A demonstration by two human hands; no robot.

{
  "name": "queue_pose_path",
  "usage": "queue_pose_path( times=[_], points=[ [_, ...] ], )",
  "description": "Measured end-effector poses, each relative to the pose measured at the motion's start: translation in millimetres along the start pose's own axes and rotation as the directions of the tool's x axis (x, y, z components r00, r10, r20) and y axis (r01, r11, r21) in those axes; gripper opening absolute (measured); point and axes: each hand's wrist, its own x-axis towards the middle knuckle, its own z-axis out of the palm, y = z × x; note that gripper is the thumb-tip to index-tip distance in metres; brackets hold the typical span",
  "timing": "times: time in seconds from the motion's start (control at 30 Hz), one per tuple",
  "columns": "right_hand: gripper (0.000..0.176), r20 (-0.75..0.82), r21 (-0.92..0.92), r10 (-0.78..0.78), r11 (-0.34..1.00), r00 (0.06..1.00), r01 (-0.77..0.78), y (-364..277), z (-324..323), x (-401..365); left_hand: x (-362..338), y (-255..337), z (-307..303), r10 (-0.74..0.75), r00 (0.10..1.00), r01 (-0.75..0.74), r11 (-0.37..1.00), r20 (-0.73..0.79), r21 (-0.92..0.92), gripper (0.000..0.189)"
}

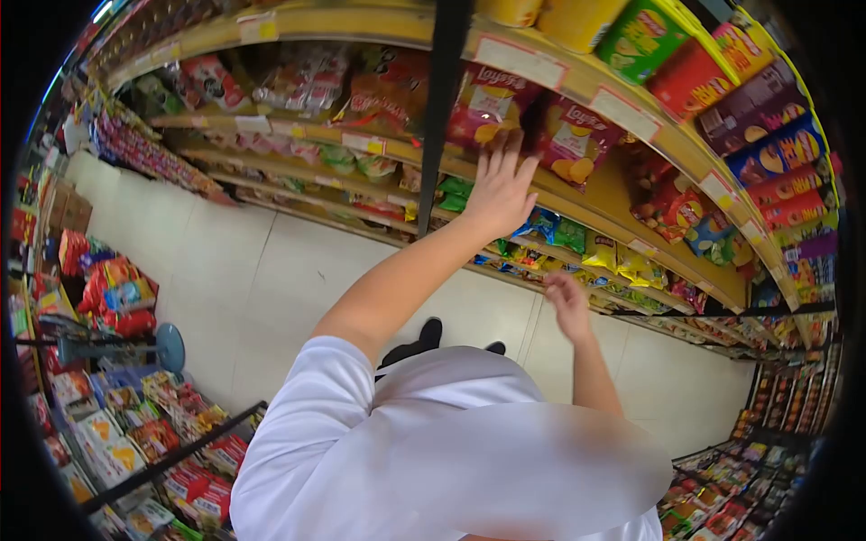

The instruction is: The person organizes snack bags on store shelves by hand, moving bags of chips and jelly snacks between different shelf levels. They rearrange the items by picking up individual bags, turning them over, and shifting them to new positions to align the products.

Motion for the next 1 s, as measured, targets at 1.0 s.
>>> queue_pose_path(
  times=[1.0],
  points=[
    [0.014, 0.48, -0.777, 0.47, 0.619, 0.741, 0.112, 350.0, -19.6, -275.1, -583.0, -64.4, -188.2, -0.911, -0.016, 0.652, 0.304, 0.413, 0.695, 0.028]
  ],
)
